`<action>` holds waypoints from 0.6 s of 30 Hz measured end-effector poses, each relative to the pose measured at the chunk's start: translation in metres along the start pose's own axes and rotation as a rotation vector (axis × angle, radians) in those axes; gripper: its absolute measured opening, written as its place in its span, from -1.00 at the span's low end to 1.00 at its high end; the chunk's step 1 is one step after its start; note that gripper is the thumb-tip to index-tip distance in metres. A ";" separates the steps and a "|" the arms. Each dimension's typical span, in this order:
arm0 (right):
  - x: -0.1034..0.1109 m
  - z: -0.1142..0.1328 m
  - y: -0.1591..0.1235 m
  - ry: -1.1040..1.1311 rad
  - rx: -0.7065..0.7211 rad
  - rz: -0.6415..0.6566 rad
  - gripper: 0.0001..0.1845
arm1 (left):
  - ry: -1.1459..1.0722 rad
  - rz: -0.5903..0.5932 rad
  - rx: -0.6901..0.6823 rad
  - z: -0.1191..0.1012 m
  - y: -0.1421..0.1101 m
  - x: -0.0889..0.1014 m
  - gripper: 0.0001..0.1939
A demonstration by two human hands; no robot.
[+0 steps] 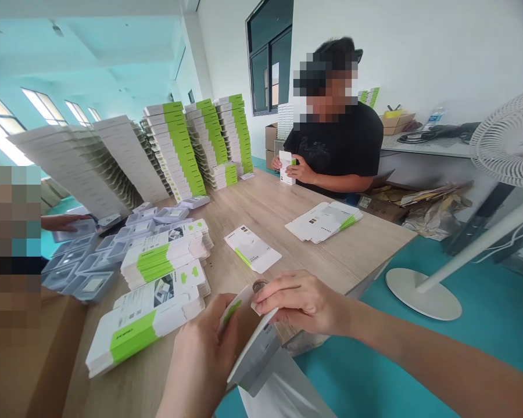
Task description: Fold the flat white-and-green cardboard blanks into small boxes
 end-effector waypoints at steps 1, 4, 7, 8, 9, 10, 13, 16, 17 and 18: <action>-0.001 0.000 0.000 0.008 -0.017 0.001 -0.80 | -0.036 0.012 -0.002 -0.002 -0.001 -0.002 -0.68; -0.006 -0.005 -0.002 0.068 -0.216 -0.023 -0.78 | -0.206 -0.149 0.039 0.004 -0.001 0.000 -0.65; -0.015 -0.019 -0.012 0.236 -0.639 -0.081 -0.76 | -0.376 -0.559 -0.016 0.025 -0.009 0.009 -0.69; -0.019 -0.021 -0.016 0.286 -0.755 -0.101 -0.73 | -0.372 -0.680 -0.094 0.032 -0.015 0.010 -0.74; -0.023 -0.022 -0.019 0.317 -0.835 -0.123 -0.71 | -0.317 -0.759 -0.204 0.036 -0.023 0.008 -0.75; -0.025 -0.022 -0.020 0.330 -0.875 -0.145 -0.71 | -0.260 -0.866 -0.311 0.039 -0.033 0.006 -0.72; -0.032 -0.018 -0.021 0.350 -0.911 -0.208 -0.76 | -0.013 -0.969 -0.426 0.045 -0.062 -0.014 -0.72; -0.040 -0.014 -0.026 0.369 -0.975 -0.204 -0.77 | -0.043 -0.917 -0.266 0.052 -0.078 -0.032 -0.58; -0.042 -0.012 -0.027 0.360 -0.989 -0.201 -0.76 | -0.124 -0.878 -0.208 0.055 -0.080 -0.036 -0.54; -0.043 -0.009 -0.028 0.344 -0.992 -0.209 -0.76 | -0.217 -0.823 -0.147 0.058 -0.081 -0.039 -0.51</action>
Point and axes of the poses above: each hand's wrist, its own y-axis towards the middle knuckle, its own x-axis out of the back of the hand, z = x × y, the point moved 6 cm from there along y, towards the middle knuckle, and after that the axes turned 9 degrees about -z, right-handed, at the moved point
